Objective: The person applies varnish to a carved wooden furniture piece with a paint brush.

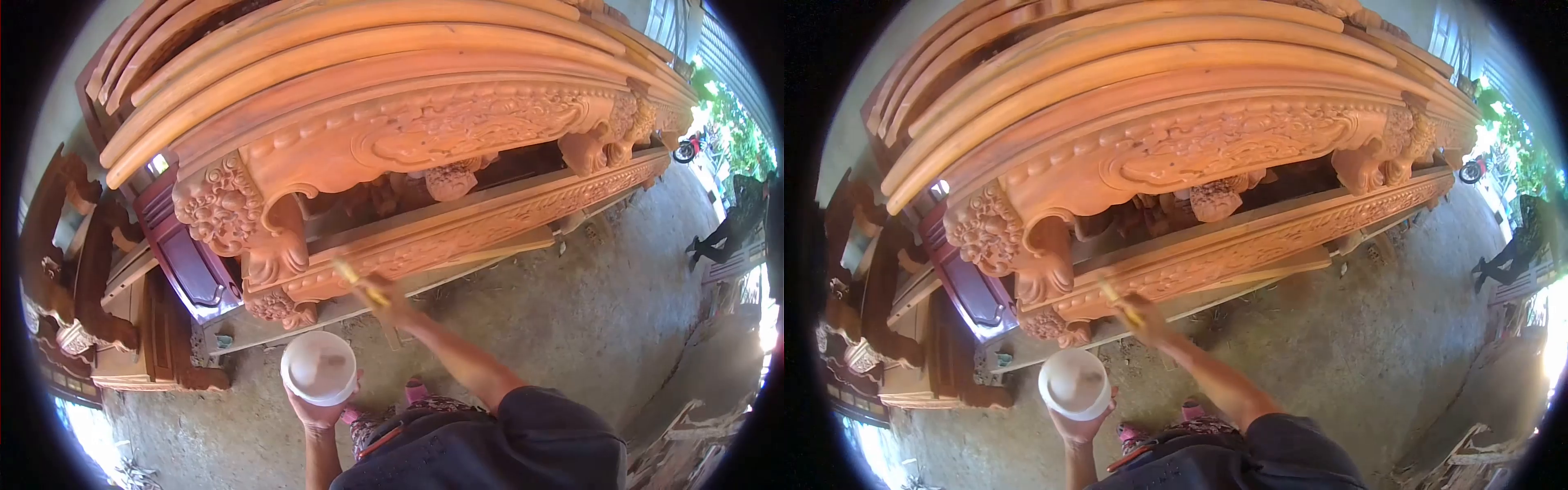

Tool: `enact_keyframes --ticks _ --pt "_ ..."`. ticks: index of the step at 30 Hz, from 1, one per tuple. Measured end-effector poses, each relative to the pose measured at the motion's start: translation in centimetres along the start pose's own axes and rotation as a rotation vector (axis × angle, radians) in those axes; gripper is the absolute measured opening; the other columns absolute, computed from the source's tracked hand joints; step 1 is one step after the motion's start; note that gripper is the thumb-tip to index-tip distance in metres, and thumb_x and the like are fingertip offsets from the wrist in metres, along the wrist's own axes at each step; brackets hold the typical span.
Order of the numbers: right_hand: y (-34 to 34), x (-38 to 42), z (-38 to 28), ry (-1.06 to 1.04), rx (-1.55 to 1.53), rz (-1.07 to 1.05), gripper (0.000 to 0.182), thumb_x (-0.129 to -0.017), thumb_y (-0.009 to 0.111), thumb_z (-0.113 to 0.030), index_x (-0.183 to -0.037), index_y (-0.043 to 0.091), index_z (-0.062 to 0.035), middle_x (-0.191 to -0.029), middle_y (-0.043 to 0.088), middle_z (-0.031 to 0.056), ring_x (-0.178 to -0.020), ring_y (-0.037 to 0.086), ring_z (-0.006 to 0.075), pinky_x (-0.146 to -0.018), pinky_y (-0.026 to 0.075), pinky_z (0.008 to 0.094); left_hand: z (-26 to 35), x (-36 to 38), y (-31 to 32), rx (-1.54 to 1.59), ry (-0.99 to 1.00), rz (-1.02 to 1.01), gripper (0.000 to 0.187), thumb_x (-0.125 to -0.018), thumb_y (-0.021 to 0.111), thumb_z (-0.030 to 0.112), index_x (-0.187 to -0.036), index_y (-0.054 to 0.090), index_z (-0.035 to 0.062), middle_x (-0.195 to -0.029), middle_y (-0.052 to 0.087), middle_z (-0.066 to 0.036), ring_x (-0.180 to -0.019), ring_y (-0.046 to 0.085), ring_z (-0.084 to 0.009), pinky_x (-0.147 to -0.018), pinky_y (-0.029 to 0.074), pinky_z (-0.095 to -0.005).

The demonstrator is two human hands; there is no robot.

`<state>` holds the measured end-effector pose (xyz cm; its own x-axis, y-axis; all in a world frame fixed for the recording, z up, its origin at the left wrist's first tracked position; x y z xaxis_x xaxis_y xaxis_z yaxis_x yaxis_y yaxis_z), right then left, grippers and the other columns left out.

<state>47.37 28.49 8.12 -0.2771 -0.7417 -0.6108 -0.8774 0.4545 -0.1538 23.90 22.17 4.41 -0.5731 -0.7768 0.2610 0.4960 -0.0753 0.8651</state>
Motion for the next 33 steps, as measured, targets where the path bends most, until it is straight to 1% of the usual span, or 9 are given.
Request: enact_keyframes --ticks 4,5,8,11,13,16,22,25,33 --pt "-15.5 0.6 1.8 -0.101 0.36 0.382 0.004 -0.094 0.064 -0.005 -0.094 0.062 -0.0011 -0.094 0.062 0.0122 -0.086 0.06 0.0246 -0.076 0.048 0.0377 -0.1 0.8 1.2 0.102 -0.005 -0.059 0.08 -0.089 0.045 0.07 -0.147 0.04 0.0161 -0.143 0.047 -0.019 -0.121 0.05 -0.0518 -0.084 0.047 -0.0722" --pt "-19.4 0.5 2.3 -0.013 0.629 0.493 0.005 -0.095 0.063 -0.006 -0.094 0.061 -0.0014 -0.093 0.06 0.0124 -0.084 0.059 0.0251 -0.076 0.048 0.0383 1.1 2.2 2.9 -0.165 0.129 0.079 0.078 -0.076 0.067 0.033 -0.145 0.038 0.0113 -0.132 0.053 -0.022 -0.111 0.058 -0.0464 -0.08 0.055 -0.0612" --pt "-19.0 0.2 3.8 0.193 0.652 0.562 0.007 -0.096 0.061 -0.009 -0.094 0.06 -0.002 -0.09 0.058 0.0145 -0.085 0.059 0.0281 -0.076 0.048 0.0402 1.9 3.2 2.5 -0.396 0.174 0.237 0.095 -0.064 0.087 -0.005 -0.143 0.036 0.0067 -0.121 0.061 -0.026 -0.104 0.067 -0.041 -0.079 0.062 -0.0515" --pt "-9.1 0.5 4.4 0.018 0.58 0.404 0.013 -0.099 0.06 -0.014 -0.1 0.059 -0.002 -0.095 0.062 0.0158 -0.09 0.062 0.0299 -0.077 0.049 0.0408 0.6 2.2 0.9 -0.132 0.08 0.148 0.087 -0.073 0.086 0.015 -0.143 0.036 0.007 -0.125 0.058 -0.026 -0.106 0.065 -0.0441 -0.078 0.059 -0.0569" --pt "-2.5 0.1 0.0 0.007 0.181 0.142 0.012 -0.099 0.06 -0.014 -0.1 0.061 -0.002 -0.098 0.064 0.0153 -0.093 0.062 0.0277 -0.079 0.049 0.0382 -1.0 1.0 -1.4 0.081 -0.074 0.045 0.084 -0.087 0.049 0.072 -0.145 0.041 0.0126 -0.14 0.046 -0.025 -0.12 0.046 -0.06 -0.074 0.049 -0.0719" --pt "3.1 1.8 1.5 0.257 -0.169 -0.112 0.014 -0.1 0.059 -0.017 -0.102 0.061 -0.0027 -0.096 0.063 0.0159 -0.089 0.062 0.0292 -0.078 0.049 0.0375 -0.7 0.8 -3.0 0.104 -0.032 0.186 0.082 -0.086 0.054 0.066 -0.144 0.04 0.0097 -0.136 0.049 -0.026 -0.114 0.054 -0.0531 -0.079 0.05 -0.0676" --pt "-15.4 1.2 0.1 0.012 0.334 0.6 0.014 -0.099 0.063 -0.014 -0.101 0.061 -0.0003 -0.108 0.061 0.0177 -0.096 0.062 0.0321 -0.082 0.05 0.0356 -0.1 -2.0 -1.3 -0.237 0.033 0.161 0.083 -0.086 0.052 0.069 -0.143 0.042 0.0091 -0.138 0.048 -0.024 -0.121 0.051 -0.0515 -0.084 0.05 -0.0704" --pt "-20.1 2.2 5.3 0.346 0.455 0.67 0.022 -0.102 0.057 -0.023 -0.114 0.058 -0.0056 -0.115 0.058 0.017 -0.098 0.063 0.0334 -0.082 0.052 0.0421 -0.7 -3.8 0.4 -0.315 -0.012 0.112 0.083 -0.086 0.052 0.069 -0.143 0.042 0.0094 -0.138 0.048 -0.025 -0.12 0.051 -0.0519 -0.083 0.05 -0.07" --pt "-0.4 2.5 4.0 0.217 0.241 0.308 0.018 -0.103 0.053 -0.014 -0.117 0.056 -0.0028 -0.118 0.058 0.0166 -0.111 0.059 0.0295 -0.09 0.048 0.0381 -1.8 -5.7 1.4 -0.384 -0.129 0.038 0.084 -0.086 0.051 0.07 -0.144 0.041 0.0101 -0.138 0.049 -0.025 -0.118 0.052 -0.0527 -0.083 0.05 -0.0687"
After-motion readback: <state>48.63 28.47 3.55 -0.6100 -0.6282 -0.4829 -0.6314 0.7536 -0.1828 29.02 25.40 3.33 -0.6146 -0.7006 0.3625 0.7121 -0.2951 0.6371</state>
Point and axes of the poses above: each hand's wrist, its own x-axis away from the middle knuckle, its own y-axis out of the palm, z = x × y, the point moved 10 cm from there along -x, towards the middle knuckle
